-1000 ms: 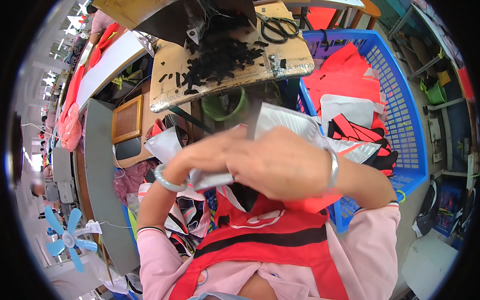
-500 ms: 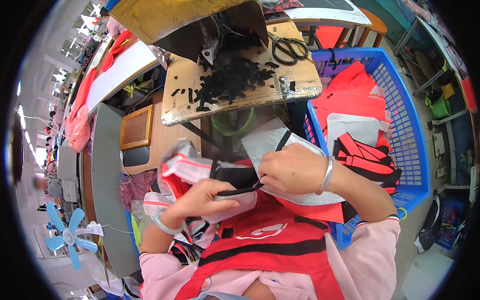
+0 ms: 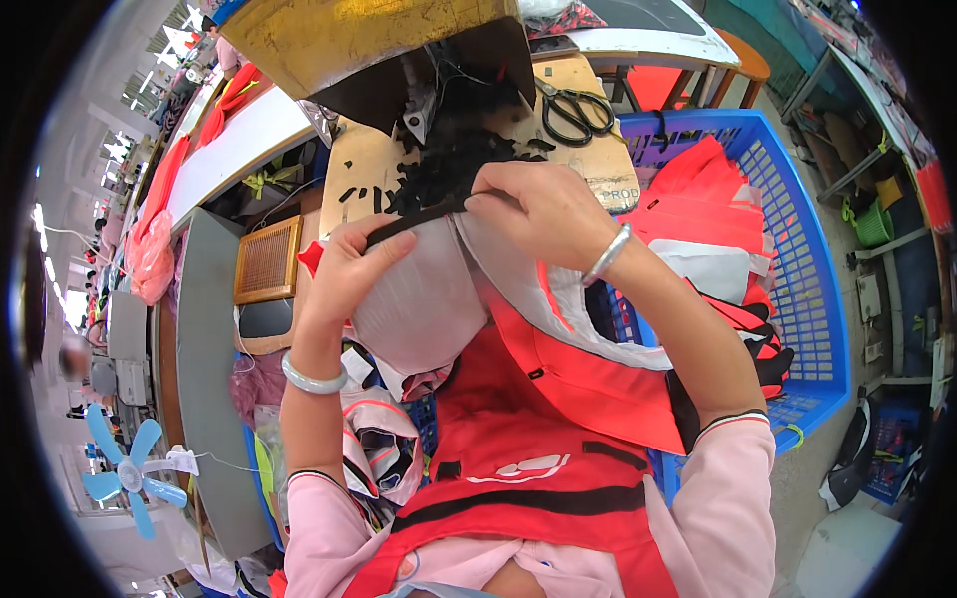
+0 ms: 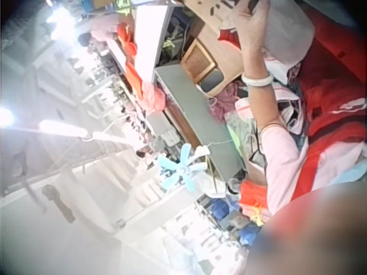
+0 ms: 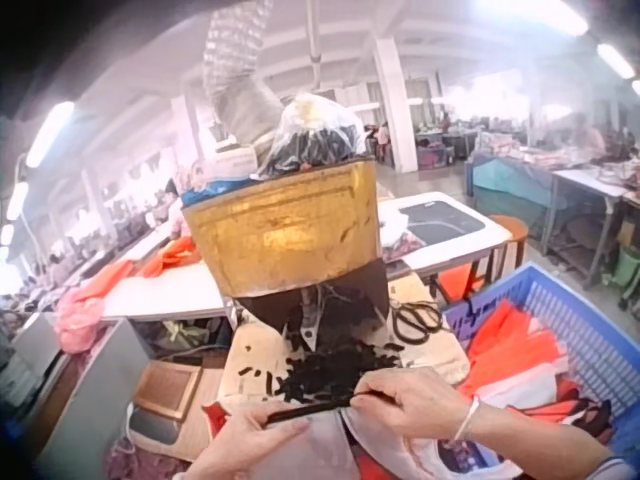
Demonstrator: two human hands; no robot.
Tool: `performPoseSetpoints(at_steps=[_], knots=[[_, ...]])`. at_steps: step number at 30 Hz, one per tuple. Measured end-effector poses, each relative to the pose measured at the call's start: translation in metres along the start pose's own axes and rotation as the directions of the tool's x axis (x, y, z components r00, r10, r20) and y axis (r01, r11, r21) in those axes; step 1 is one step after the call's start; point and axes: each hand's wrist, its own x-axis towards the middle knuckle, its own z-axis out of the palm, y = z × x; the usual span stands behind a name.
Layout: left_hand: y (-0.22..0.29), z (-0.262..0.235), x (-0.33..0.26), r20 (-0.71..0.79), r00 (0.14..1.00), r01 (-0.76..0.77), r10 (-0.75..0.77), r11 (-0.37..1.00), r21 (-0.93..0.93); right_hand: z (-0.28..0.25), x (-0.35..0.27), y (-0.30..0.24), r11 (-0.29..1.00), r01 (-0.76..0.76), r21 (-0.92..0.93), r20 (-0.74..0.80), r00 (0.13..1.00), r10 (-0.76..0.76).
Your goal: The person is sewing safety vests using an industrial sewing machine.
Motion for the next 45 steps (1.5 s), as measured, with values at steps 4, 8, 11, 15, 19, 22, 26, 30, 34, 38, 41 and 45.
performPoseSetpoints(at_steps=[4,8,11,15,19,22,26,30,34,38,41,45], knots=[[0.006,-0.016,0.018,0.009,0.998,0.056,-0.057,0.994,0.091,0.004,0.023,0.009,0.997,-0.031,-0.067,0.031,0.999,0.033],[0.006,-0.03,0.036,0.018,0.989,0.148,-0.149,0.988,0.044,0.008,0.042,0.021,0.99,-0.067,-0.126,0.075,0.994,0.076],[0.003,-0.036,0.052,0.011,0.971,0.239,-0.239,0.971,-0.007,0.01,0.056,0.028,0.99,-0.11,-0.091,0.104,0.987,0.12],[-0.001,-0.045,0.07,0.018,0.961,0.278,-0.278,0.958,-0.065,0.009,0.071,0.037,0.986,-0.111,-0.122,0.127,0.984,0.127],[-0.003,-0.052,0.081,0.028,0.942,0.337,-0.335,0.938,-0.086,0.009,0.081,0.044,0.98,-0.108,-0.167,0.145,0.981,0.133],[-0.005,-0.055,0.087,0.039,0.935,0.355,-0.353,0.931,-0.083,0.012,0.086,0.047,0.977,-0.129,-0.17,0.153,0.976,0.156],[-0.007,-0.058,0.091,-0.006,0.927,0.374,-0.375,0.925,-0.072,0.015,0.089,0.051,0.981,-0.083,-0.175,0.141,0.984,0.109],[-0.008,-0.06,0.088,0.034,0.945,0.325,-0.325,0.921,-0.216,0.012,0.091,0.053,0.99,-0.063,-0.13,0.135,0.988,0.08],[-0.009,-0.059,0.087,0.025,0.942,0.33,-0.336,0.907,-0.26,0.012,0.094,0.053,0.997,-0.048,-0.064,0.108,0.993,0.054],[-0.008,-0.061,0.088,0.015,0.944,0.324,-0.33,0.914,-0.243,0.013,0.097,0.055,0.994,-0.083,-0.074,0.079,0.993,0.089],[-0.006,-0.069,0.078,-0.071,0.958,0.246,-0.277,0.926,-0.286,-0.004,0.086,0.053,0.987,-0.131,-0.089,0.048,0.99,0.136],[-0.008,-0.077,0.036,0.028,0.967,0.251,-0.252,0.968,0.025,-0.079,0.02,0.04,0.997,-0.039,0.065,0.108,0.994,0.032]])
